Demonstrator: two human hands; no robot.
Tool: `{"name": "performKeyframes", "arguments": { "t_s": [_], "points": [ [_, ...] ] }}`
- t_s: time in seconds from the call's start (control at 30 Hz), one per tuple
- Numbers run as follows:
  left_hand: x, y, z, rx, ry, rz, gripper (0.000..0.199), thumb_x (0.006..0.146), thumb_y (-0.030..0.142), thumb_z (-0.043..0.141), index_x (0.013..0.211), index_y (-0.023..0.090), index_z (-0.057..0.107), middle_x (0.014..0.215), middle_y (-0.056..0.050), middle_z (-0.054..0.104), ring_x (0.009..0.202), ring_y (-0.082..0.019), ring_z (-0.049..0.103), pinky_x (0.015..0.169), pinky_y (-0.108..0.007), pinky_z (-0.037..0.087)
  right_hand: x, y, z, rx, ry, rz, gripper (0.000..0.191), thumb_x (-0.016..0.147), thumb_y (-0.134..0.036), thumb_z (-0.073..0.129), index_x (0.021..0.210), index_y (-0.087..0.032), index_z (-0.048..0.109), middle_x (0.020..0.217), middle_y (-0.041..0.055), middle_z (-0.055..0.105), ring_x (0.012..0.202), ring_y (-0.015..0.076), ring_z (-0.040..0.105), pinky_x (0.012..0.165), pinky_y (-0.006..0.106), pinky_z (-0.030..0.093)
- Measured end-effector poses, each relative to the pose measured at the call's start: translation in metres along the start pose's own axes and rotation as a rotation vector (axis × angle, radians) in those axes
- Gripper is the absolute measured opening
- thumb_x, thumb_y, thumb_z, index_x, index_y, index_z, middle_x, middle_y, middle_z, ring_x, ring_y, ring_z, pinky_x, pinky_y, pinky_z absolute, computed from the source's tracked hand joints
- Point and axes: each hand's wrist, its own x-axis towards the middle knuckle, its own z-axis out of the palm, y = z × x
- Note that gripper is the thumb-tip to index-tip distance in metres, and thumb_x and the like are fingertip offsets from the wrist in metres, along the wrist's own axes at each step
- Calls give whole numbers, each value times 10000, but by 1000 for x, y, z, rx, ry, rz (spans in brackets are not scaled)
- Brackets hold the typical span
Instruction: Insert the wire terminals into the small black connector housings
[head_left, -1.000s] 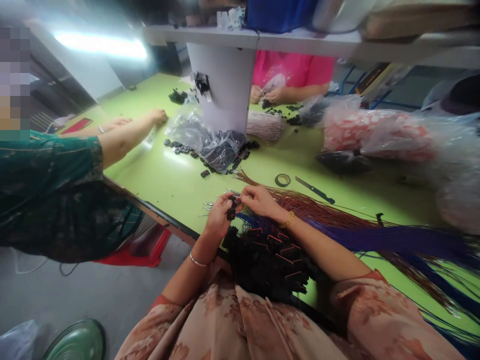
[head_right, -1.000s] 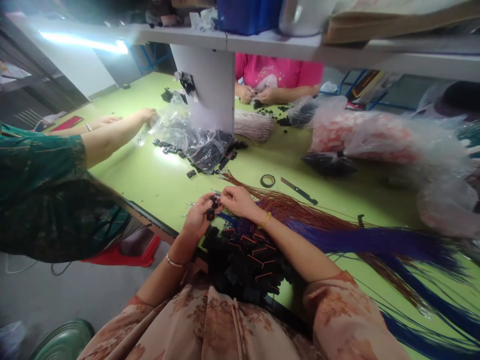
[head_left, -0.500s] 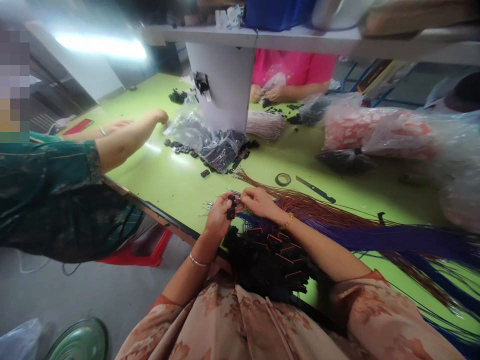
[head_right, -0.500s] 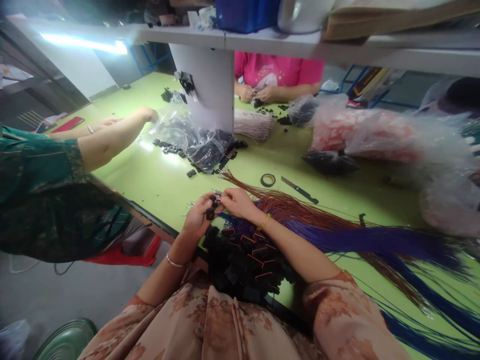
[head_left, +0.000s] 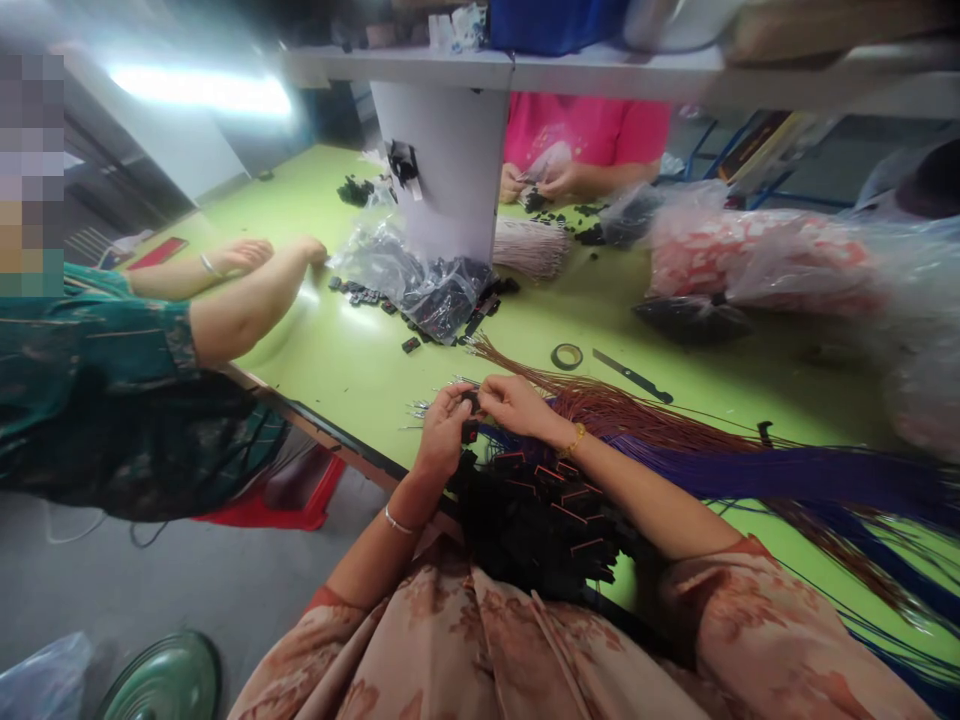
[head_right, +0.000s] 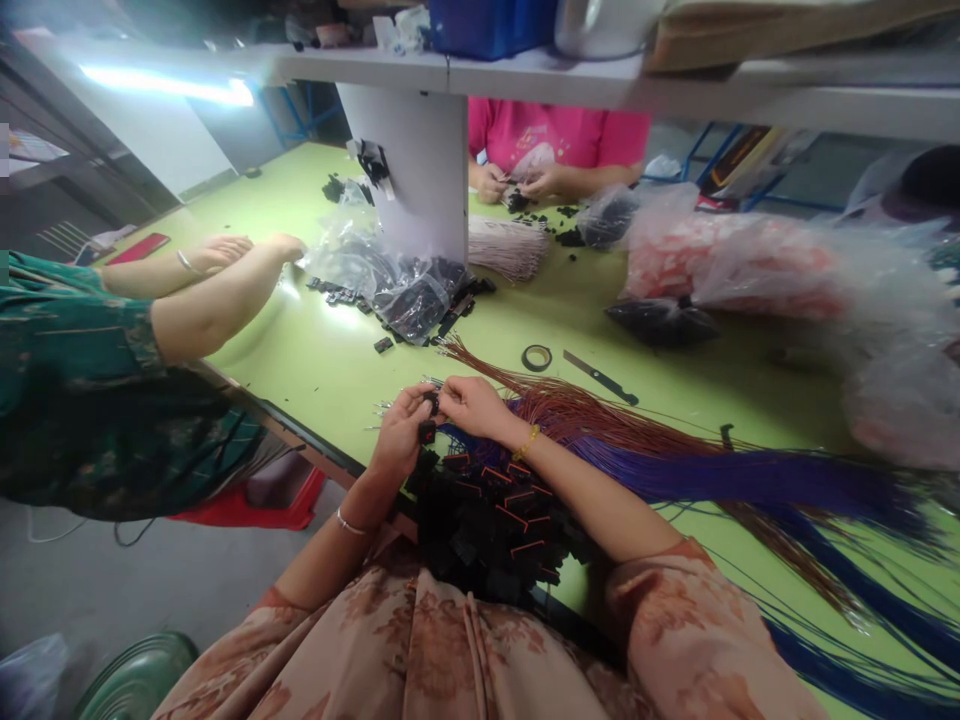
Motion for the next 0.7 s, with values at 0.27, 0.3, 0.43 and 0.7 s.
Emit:
{"name": "performKeyframes", "arguments": {
  "t_s": [0.27, 0.3, 0.43, 0.7],
  "points": [
    [-1, 4, -1, 16, 15, -33, 338, 676, 230, 747, 973, 155, 605, 874, -32, 662, 733, -126, 623, 701, -260, 506, -3, -7, -3, -186, -35, -44, 180, 794, -229, 481, 662, -154, 579, 605, 6, 586, 545, 99, 404, 550, 232, 255],
    [-2, 3, 1, 32, 22, -32, 333, 677, 232, 747, 968, 155, 606, 864, -32, 661, 729, -128, 622, 693, -259, 503, -2, -7, -3, -194, -39, -39, 185, 791, -239, 487, 653, -154, 576, 590, 1, 568, 542, 99, 395, 546, 233, 249],
    [-20, 3, 13, 154, 69, 24, 290, 756, 297, 690, 1006, 181, 601, 889, -35, 654, 727, -146, 622, 699, -294, 511, 4, -3, -18, -41, -87, -55, 229, 816, -279, 455, 674, -147, 577, 618, -14, 550, 581, 95, 429, 567, 218, 291],
    [-75, 5, 66, 938, -630, 645, 375, 865, 464, 516, 1059, 181, 668, 1034, -134, 673, 972, -264, 598, 889, -419, 438, 27, -21, -23, -333, -481, -88, 304, 746, -437, 662, 784, -135, 662, 710, 37, 651, 632, 126, 520, 576, 232, 339]
  ]
}}
